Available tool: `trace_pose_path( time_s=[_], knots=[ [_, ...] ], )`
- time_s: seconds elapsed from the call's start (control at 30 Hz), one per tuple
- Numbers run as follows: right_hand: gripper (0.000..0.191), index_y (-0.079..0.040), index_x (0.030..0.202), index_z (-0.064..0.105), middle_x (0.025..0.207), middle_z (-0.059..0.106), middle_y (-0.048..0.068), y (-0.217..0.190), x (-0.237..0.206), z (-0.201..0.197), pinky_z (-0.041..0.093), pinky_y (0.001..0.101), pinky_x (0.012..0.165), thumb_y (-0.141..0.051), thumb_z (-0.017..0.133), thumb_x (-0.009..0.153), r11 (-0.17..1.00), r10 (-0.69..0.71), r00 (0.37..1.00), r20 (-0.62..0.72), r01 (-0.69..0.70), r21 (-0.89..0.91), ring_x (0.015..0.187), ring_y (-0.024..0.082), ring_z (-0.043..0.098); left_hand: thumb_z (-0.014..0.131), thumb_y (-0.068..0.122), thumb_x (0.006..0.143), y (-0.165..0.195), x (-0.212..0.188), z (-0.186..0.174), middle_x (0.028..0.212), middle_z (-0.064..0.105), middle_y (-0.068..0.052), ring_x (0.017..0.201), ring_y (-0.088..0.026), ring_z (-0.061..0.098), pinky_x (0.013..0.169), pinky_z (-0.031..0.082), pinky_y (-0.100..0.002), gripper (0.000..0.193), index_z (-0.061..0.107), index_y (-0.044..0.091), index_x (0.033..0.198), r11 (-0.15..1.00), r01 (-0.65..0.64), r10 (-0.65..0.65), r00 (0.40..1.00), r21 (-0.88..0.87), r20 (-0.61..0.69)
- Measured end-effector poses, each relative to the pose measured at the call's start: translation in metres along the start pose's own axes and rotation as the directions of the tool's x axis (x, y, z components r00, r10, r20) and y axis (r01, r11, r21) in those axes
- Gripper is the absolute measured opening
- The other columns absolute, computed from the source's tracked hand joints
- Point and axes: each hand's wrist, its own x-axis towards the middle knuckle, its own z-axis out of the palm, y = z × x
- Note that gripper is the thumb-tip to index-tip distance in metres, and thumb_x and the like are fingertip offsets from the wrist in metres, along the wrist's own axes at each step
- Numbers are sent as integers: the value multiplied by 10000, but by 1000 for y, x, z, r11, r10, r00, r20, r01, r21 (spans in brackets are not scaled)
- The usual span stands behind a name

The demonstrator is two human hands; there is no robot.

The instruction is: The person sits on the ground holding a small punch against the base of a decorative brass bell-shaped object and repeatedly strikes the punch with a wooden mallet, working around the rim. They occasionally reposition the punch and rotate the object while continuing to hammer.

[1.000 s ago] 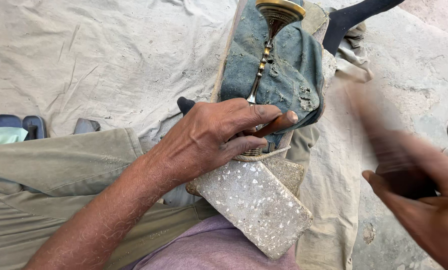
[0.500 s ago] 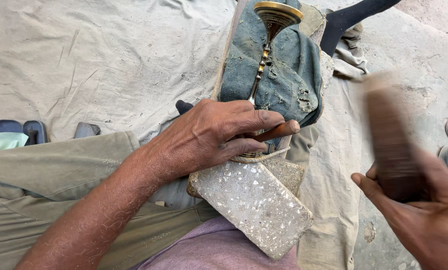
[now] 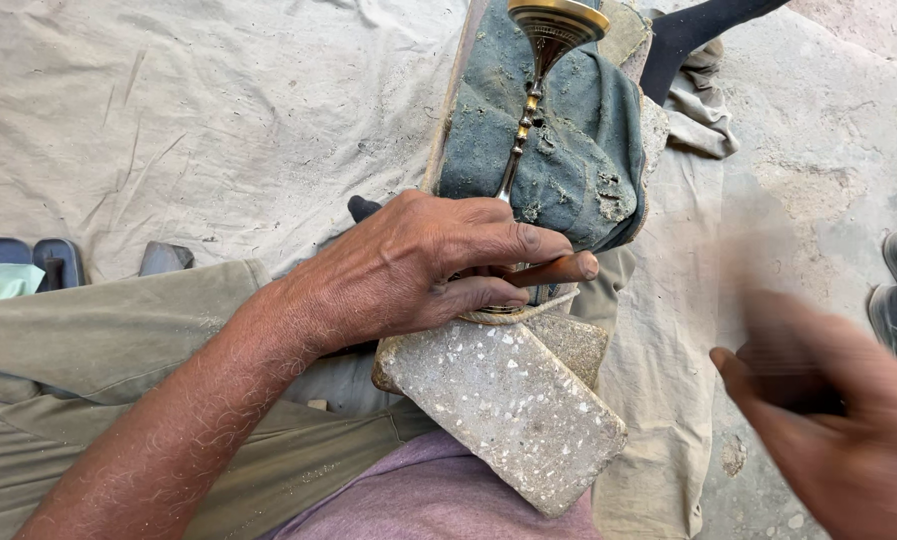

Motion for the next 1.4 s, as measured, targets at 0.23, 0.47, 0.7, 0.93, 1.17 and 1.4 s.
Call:
trace_pose_path(
  time_s=[0.23,0.47,0.7,0.93,1.17,1.4],
  knots=[
    [518,-124,1210,536,918,681,95,-10,-21,8,686,427,805,30,820,805,699,312,949,48,-264,665,879,199,750,812,166,925,17,-11,22,1027,726,9,881,-64,729,757,658,-230,459,641,155,1351,981,134,-172,934,-137,-314],
    [555,-67,1241,517,984,707,121,-24,-17,55,673,457,913,111,773,782,224,19,1000,8,-12,974,951,237,754,808,157,907,25,-9,40,852,725,-1,744,-57,731,615,628,-227,451,615,82,1307,888,399,-455,831,-227,-319],
    [329,-63,1181,493,919,632,94,54,4,30,642,391,842,61,717,974,716,128,990,-58,-52,696,904,190,718,811,139,926,30,-5,51,975,702,-57,809,-108,745,672,652,-248,469,611,79,1346,944,330,-305,868,-3,-392],
    [341,-85,1152,572,827,637,81,97,50,13,593,350,660,38,714,866,983,-158,985,68,150,109,695,151,674,813,132,902,31,3,51,984,713,-60,802,-110,752,678,654,-260,475,620,84,1333,936,351,-327,880,10,-344],
    [210,-37,976,574,759,617,74,131,39,32,583,326,556,-81,762,1059,930,193,980,46,-198,310,616,169,652,803,128,918,31,4,44,968,703,-44,783,-90,733,689,673,-229,514,613,105,1395,947,317,-315,885,-51,-342],
    [351,41,1231,584,963,631,150,105,44,23,584,395,827,-15,782,947,995,-90,995,-42,92,48,807,237,692,820,154,934,25,3,45,980,719,-17,827,-77,754,731,674,-230,483,607,139,1367,943,331,-325,885,-40,-334]
  ],
)
